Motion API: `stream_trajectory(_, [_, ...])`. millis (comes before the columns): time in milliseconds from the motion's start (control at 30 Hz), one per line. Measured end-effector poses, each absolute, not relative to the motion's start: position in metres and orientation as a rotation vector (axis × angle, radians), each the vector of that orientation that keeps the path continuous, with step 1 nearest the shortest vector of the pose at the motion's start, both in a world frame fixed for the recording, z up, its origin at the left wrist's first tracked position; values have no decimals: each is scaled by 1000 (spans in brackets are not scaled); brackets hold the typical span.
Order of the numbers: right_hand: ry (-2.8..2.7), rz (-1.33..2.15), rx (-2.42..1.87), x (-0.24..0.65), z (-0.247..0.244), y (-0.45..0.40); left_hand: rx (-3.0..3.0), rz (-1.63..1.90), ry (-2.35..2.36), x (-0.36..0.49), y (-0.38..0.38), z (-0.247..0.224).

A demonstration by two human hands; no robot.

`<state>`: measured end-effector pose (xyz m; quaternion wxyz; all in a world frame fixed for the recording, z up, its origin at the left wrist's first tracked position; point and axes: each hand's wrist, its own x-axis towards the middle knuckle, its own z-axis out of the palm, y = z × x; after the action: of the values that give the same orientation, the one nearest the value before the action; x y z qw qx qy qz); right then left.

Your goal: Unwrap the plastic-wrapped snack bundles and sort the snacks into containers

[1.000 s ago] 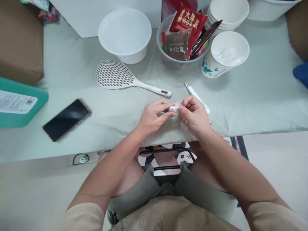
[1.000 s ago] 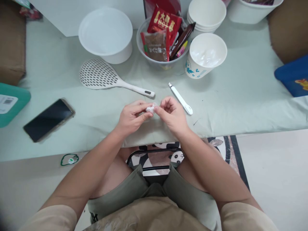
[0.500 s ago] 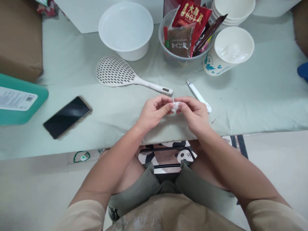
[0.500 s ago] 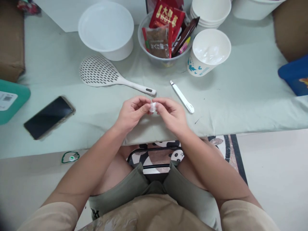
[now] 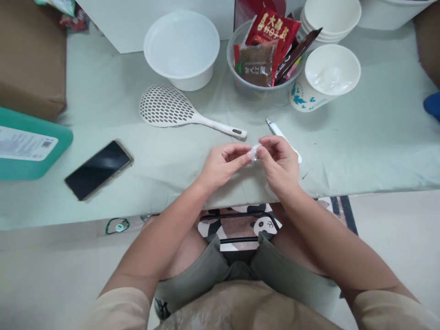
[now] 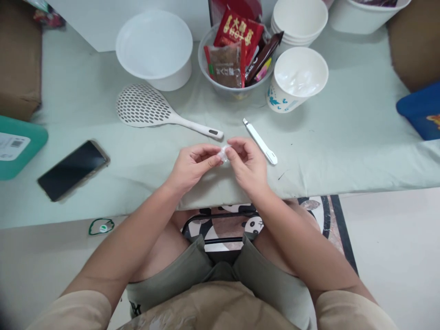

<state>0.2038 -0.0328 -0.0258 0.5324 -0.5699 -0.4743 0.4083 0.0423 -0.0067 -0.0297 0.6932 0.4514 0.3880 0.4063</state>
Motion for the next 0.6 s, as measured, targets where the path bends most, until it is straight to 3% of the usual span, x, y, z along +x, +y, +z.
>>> stream_trajectory(400, [-1658,564,-1311,217,-18,-29,1125,894,839,39,-7,-31])
stream_trajectory(600, [-1359,156,-1388,245,1,1,1065,963,870,36,-2,-33])
